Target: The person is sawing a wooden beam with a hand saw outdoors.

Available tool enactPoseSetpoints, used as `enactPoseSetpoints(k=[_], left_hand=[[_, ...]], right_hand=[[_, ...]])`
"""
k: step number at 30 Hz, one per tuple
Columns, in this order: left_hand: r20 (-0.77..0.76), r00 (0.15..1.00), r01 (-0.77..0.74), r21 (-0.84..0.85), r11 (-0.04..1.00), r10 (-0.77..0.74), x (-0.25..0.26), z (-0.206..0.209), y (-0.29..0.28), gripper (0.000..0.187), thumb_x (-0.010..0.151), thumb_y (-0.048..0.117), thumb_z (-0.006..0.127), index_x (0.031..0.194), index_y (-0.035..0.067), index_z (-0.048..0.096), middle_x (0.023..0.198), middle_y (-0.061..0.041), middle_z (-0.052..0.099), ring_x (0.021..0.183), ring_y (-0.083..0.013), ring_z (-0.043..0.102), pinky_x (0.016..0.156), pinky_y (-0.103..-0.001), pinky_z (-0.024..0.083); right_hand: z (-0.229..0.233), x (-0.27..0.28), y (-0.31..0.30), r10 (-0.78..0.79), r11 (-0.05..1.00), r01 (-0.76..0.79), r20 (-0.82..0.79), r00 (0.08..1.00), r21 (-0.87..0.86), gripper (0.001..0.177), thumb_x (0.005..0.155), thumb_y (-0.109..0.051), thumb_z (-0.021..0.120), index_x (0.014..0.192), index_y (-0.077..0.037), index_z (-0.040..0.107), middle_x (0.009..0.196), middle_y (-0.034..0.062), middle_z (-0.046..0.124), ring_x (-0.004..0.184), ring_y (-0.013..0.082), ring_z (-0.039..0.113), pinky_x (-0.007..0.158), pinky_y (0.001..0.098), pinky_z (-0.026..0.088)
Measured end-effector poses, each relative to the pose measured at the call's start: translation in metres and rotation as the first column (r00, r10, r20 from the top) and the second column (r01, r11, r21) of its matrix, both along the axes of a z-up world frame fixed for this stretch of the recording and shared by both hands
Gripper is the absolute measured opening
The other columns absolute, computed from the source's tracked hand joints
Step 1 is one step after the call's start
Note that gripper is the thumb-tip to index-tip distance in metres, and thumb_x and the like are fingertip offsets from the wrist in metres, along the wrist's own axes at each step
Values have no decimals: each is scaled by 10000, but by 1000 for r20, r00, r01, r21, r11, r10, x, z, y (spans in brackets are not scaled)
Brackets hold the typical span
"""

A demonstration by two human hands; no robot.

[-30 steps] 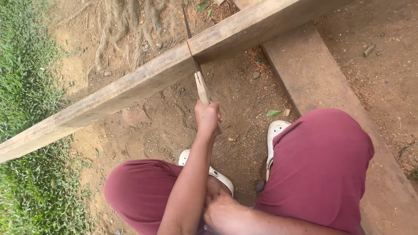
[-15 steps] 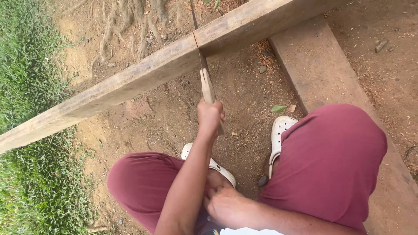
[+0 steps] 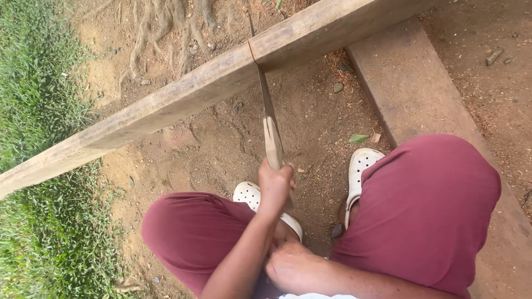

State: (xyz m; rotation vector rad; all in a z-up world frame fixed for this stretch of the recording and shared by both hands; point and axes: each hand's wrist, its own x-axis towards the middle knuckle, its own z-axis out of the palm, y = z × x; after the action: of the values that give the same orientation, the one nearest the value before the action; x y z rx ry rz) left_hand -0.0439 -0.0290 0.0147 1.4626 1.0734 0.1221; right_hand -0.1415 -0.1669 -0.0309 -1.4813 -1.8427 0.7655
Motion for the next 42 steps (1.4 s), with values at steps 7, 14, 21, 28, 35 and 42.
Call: enactPoseSetpoints(k=[7,14,21,28,35,42], left_hand=[[37,999,-24,106,994,20,73,-25,47,357,836,-31,540,1180,-86,462,717,-60,532,482,-117,490,418,-291,465],[33,998,-54,33,998,53,-9,-7,-8,344,859,4,576,1177,-90,488,739,-56,556,486,-110,507,416,-272,461],[-24,999,-47,33,998,48,62,-4,37,457,831,-56,530,1269,-97,407,718,-49,554,488,-101,482,410,-267,455],[-12,999,-32,88,996,33,62,-5,29,425,838,-45,514,1253,-89,434,680,-50,532,459,-110,465,402,-268,454],[74,996,-56,-3,998,56,1,6,-2,316,849,-34,546,1158,-54,479,701,-42,545,477,-103,488,413,-270,444],[69,998,-16,71,997,11,71,-29,56,234,856,-35,545,1066,-118,484,694,-50,524,477,-113,473,412,-289,448]], right_hand=[[-13,3,11,59,976,-78,-97,994,-205,262,835,-254,665,823,2,720,926,235,709,887,399,692,867,533,536],[0,2,-2,74,994,-75,-20,997,-77,180,774,-196,648,747,-35,723,855,190,720,826,357,699,821,530,531],[38,35,-4,-68,998,68,21,997,10,515,775,-286,691,1120,97,695,864,261,689,794,406,690,741,569,483],[35,27,2,26,986,-17,55,998,-163,415,834,-169,623,1181,52,680,884,248,697,833,450,671,832,630,463],[-1,-4,-6,94,994,-93,8,996,-55,198,812,-164,640,857,-5,748,795,177,688,800,353,702,808,594,505],[28,26,6,117,934,-126,-46,992,-335,242,781,-212,628,884,-40,765,936,160,732,929,360,701,893,563,486]])
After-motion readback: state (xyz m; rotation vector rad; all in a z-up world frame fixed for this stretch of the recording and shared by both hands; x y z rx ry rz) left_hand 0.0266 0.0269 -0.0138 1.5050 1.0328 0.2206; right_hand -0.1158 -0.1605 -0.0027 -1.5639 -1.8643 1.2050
